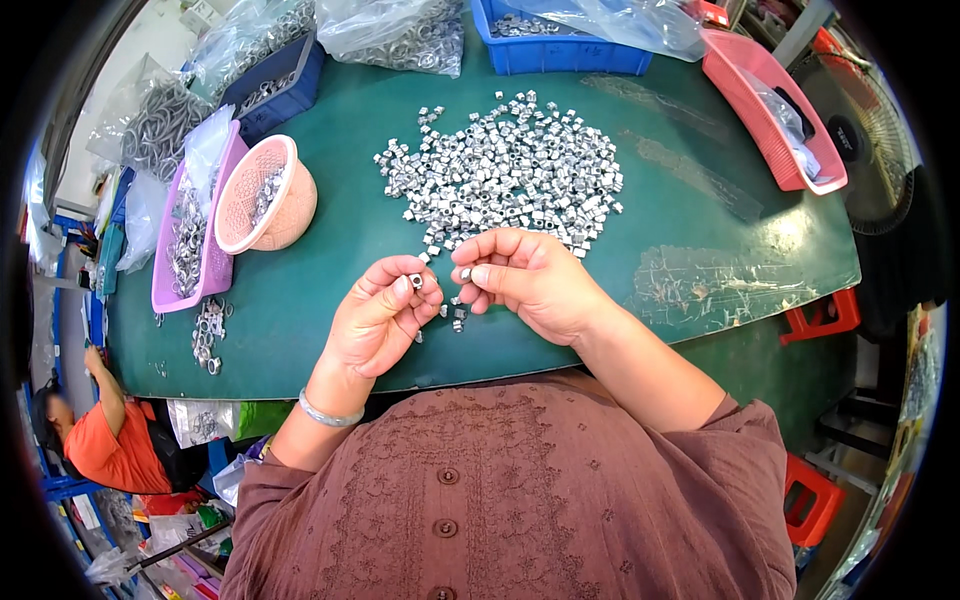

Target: The person sorts through a pile of small metal components by hand and places them into a plastic bag, handling the items one at a time and eventually picking up the bag.

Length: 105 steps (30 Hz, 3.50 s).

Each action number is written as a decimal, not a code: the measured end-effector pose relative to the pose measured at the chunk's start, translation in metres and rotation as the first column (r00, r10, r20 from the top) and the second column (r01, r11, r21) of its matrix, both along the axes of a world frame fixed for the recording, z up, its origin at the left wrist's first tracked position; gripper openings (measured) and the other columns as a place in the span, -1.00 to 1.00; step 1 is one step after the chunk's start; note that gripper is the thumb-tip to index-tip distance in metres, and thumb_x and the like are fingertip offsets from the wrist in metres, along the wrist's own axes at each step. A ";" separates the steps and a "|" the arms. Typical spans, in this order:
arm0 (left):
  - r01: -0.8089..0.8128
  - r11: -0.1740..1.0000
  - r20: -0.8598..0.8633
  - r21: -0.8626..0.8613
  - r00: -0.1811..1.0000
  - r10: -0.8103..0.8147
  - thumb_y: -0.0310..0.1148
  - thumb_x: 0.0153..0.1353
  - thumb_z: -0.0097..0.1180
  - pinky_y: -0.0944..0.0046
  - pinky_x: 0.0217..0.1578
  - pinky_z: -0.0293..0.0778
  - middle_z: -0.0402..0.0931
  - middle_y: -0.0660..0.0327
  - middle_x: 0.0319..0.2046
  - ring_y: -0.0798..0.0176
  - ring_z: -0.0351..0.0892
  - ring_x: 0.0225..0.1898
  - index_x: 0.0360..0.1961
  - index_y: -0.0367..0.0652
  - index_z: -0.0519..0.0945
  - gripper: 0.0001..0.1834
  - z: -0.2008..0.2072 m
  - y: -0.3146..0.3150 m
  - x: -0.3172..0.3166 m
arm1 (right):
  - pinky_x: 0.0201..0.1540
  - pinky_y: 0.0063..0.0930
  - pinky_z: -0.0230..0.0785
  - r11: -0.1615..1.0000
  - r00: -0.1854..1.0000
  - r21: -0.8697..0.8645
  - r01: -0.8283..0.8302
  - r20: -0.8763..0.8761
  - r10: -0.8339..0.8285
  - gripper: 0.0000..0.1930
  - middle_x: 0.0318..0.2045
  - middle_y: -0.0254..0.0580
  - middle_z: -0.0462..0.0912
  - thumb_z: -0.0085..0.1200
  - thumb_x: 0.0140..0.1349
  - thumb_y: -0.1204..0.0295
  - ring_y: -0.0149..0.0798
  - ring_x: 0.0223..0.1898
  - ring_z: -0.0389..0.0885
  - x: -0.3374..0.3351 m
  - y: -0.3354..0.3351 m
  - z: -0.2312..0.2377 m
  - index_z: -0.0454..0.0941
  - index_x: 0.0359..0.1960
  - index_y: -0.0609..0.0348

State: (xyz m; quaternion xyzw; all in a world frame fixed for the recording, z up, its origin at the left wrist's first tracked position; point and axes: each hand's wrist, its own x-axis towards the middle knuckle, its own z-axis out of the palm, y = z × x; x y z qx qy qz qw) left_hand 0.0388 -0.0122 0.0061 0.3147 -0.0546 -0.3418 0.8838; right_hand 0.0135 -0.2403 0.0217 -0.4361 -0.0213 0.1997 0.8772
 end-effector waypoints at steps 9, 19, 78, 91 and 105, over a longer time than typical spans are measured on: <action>-0.016 1.000 0.005 0.007 1.000 0.016 -0.46 0.36 0.09 0.24 -0.06 0.55 0.63 0.13 -0.19 0.21 0.64 -0.15 -0.04 -0.18 0.57 -0.82 -0.002 0.001 -0.002 | -0.15 -0.46 0.54 1.000 1.000 -0.020 -0.006 -0.010 0.006 -0.76 -0.18 -0.11 0.66 0.08 0.30 0.60 -0.30 -0.23 0.65 0.000 0.003 0.002 0.53 -0.01 0.33; 0.067 0.968 -0.084 0.241 0.995 -0.048 -0.31 0.38 0.09 0.38 -0.28 0.53 0.63 0.18 -0.27 0.33 0.62 -0.32 -0.15 -0.23 0.56 -0.81 0.019 -0.008 -0.007 | -0.18 -0.44 0.51 0.632 0.715 -0.607 0.482 0.689 0.117 -0.67 -0.21 -0.10 0.63 0.14 0.17 0.63 -0.28 -0.21 0.66 -0.010 0.023 0.011 0.53 0.01 0.24; -0.696 0.315 0.762 0.646 0.566 -0.313 -0.61 0.10 0.22 0.32 -0.39 0.39 0.44 0.18 -0.46 0.28 0.44 -0.46 -0.17 -0.24 0.63 -0.77 0.008 0.039 -0.025 | -0.18 -0.19 0.46 0.236 0.648 -0.784 0.574 0.611 0.454 -0.72 -0.33 -0.07 0.54 0.12 0.16 0.51 -0.01 -0.20 0.58 -0.011 0.046 -0.006 0.54 -0.07 0.24; -0.445 0.618 0.600 0.648 0.798 -0.054 -0.49 0.19 0.27 0.40 -0.38 0.41 0.45 0.33 -0.48 0.40 0.46 -0.42 -0.20 -0.20 0.66 -0.86 0.002 0.052 -0.013 | -0.40 -0.20 0.46 -0.045 0.664 -0.820 0.570 0.427 0.614 -0.85 -0.40 -0.18 0.49 0.09 0.16 0.45 -0.06 -0.44 0.60 0.018 0.046 -0.004 0.62 -0.24 0.09; -0.043 0.996 -0.050 -0.074 0.998 0.039 -0.28 0.43 -0.01 0.48 -0.45 0.21 0.34 0.30 -0.34 0.42 0.24 -0.41 -0.07 -0.18 0.56 -0.77 0.001 0.067 -0.015 | -0.38 -0.20 0.47 0.013 0.622 -0.776 0.631 0.516 0.590 -0.96 -0.44 -0.19 0.46 0.05 0.12 0.50 -0.10 -0.35 0.59 0.014 0.046 -0.001 0.49 -0.47 0.15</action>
